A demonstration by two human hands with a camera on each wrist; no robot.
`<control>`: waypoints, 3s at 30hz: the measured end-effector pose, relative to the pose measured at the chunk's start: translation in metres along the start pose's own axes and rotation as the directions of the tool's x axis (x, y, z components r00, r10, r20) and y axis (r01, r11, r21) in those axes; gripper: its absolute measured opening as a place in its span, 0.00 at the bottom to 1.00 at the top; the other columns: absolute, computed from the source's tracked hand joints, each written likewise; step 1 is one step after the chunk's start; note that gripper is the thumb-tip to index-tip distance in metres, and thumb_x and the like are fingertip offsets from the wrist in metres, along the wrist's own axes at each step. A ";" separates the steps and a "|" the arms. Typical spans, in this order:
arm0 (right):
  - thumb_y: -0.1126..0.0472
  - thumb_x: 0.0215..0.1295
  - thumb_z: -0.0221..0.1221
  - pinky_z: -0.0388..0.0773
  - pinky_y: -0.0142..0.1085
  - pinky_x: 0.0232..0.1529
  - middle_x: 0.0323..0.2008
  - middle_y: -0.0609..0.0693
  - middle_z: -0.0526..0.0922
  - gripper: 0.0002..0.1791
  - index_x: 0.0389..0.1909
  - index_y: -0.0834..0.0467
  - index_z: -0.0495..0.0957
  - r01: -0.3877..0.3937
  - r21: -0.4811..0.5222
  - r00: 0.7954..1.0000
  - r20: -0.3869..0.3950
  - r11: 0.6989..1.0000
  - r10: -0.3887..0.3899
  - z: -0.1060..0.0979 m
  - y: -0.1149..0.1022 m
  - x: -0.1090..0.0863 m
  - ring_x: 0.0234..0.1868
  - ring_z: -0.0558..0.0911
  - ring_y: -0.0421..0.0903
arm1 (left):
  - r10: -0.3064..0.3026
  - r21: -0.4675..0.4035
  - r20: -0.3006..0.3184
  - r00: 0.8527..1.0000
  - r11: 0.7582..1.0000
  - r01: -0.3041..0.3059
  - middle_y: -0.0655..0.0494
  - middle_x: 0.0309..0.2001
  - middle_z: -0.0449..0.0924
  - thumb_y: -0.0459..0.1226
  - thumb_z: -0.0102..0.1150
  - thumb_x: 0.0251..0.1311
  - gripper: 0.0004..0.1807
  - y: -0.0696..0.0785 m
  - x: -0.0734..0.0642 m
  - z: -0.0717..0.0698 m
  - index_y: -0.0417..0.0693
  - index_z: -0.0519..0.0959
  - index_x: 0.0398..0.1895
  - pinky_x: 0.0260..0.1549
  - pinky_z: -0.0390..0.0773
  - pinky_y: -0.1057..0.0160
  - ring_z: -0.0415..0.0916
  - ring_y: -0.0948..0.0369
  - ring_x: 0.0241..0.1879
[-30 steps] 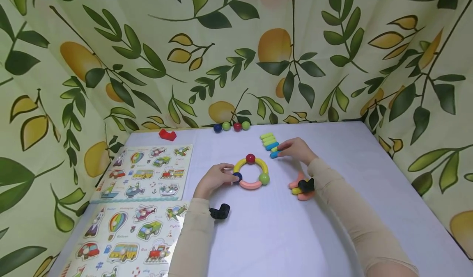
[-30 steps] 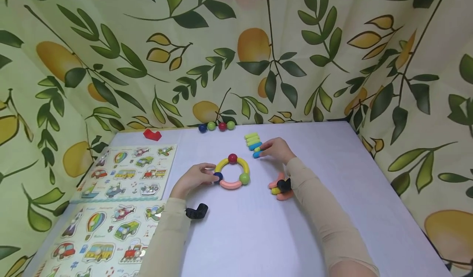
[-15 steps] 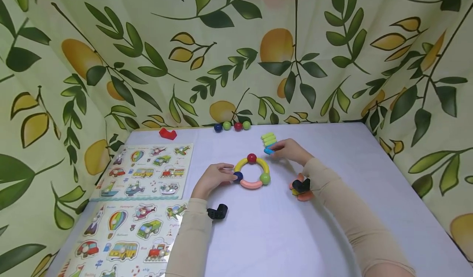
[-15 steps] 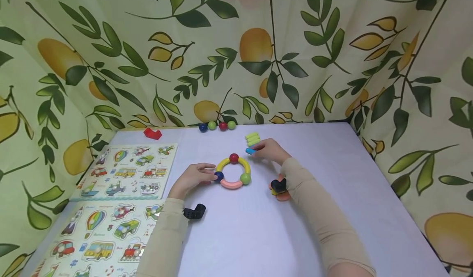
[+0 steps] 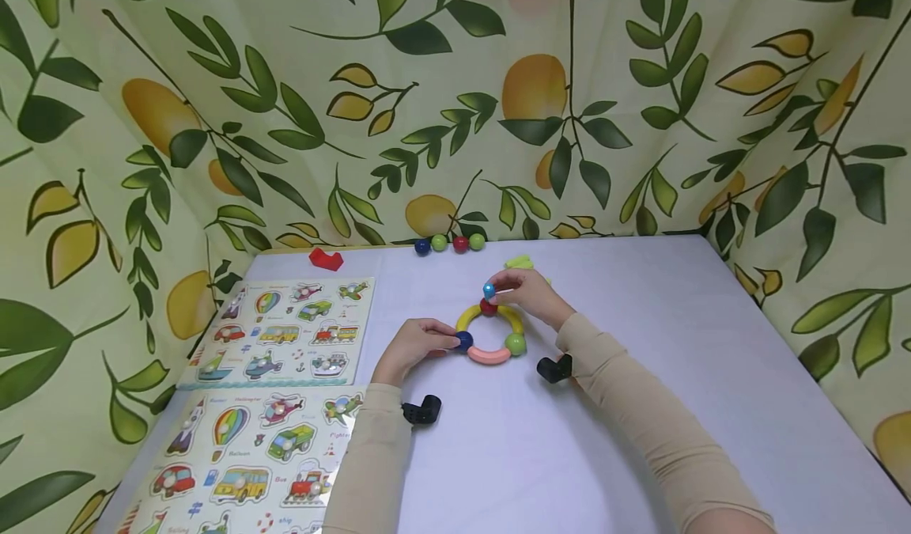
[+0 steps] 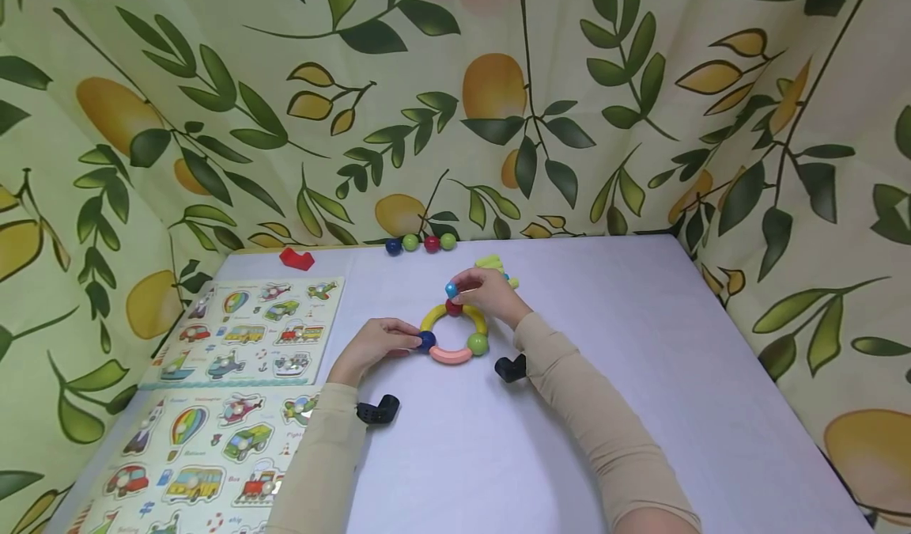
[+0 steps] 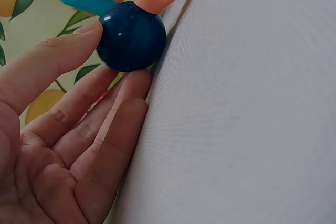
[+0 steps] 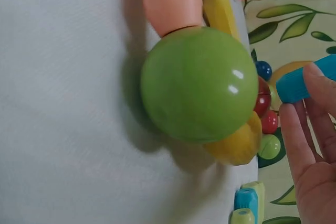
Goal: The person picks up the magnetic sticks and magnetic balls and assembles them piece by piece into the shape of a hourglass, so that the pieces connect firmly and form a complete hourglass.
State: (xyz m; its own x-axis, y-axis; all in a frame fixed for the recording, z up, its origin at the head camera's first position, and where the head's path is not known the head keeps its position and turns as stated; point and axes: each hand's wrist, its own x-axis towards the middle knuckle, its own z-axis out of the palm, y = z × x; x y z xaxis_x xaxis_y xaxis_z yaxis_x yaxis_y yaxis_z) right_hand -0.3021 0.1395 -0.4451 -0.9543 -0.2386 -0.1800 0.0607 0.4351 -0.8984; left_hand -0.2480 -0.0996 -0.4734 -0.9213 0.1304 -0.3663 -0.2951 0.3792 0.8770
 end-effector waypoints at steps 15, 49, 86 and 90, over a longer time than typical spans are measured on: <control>0.62 0.63 0.66 0.67 0.52 0.69 0.61 0.58 0.78 0.21 0.57 0.60 0.80 -0.054 -0.069 0.985 -0.165 0.996 0.041 -0.041 0.016 -0.001 0.66 0.71 0.56 | 0.008 0.009 -0.002 1.000 1.000 -0.008 0.54 0.40 0.88 0.41 0.74 0.53 0.14 0.002 -0.002 0.001 0.48 0.86 0.42 0.41 0.80 0.66 0.80 0.60 0.38; 0.54 0.63 0.67 0.65 0.55 0.70 0.56 0.53 0.84 0.23 0.57 0.56 0.80 -0.135 0.048 0.990 0.040 0.990 0.133 -0.020 0.020 -0.059 0.60 0.78 0.51 | -0.012 0.011 0.001 1.000 1.000 0.012 0.54 0.40 0.88 0.41 0.73 0.53 0.13 0.003 -0.002 -0.001 0.49 0.86 0.41 0.42 0.81 0.65 0.81 0.60 0.38; 0.60 0.58 0.71 0.78 0.29 0.38 0.39 0.53 0.78 0.18 0.46 0.61 0.78 -0.210 -0.139 0.973 0.064 0.968 0.221 -0.017 0.028 -0.059 0.37 0.78 0.45 | 0.014 -0.024 0.068 0.998 1.000 -0.013 0.48 0.43 0.86 0.37 0.71 0.56 0.23 0.005 -0.004 0.003 0.42 0.79 0.55 0.35 0.85 0.67 0.83 0.63 0.33; 0.62 0.61 0.67 0.77 0.32 0.43 0.45 0.54 0.81 0.14 0.47 0.60 0.80 -0.200 -0.128 0.978 0.035 0.971 0.206 -0.019 0.024 -0.050 0.40 0.79 0.46 | 0.108 0.052 0.042 0.993 0.993 -0.111 0.50 0.62 0.77 0.38 0.70 0.55 0.35 0.006 0.000 0.006 0.50 0.70 0.69 0.41 0.81 0.66 0.80 0.61 0.40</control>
State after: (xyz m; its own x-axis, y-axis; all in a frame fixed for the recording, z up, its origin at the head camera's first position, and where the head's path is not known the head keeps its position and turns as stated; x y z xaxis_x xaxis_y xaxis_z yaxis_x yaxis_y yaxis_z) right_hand -0.2587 0.1783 -0.4501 -0.9105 -0.1740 -0.3751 0.2125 0.5814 -0.7854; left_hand -0.2480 -0.0920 -0.4694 -0.9365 0.2088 -0.2817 -0.1779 0.4094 0.8949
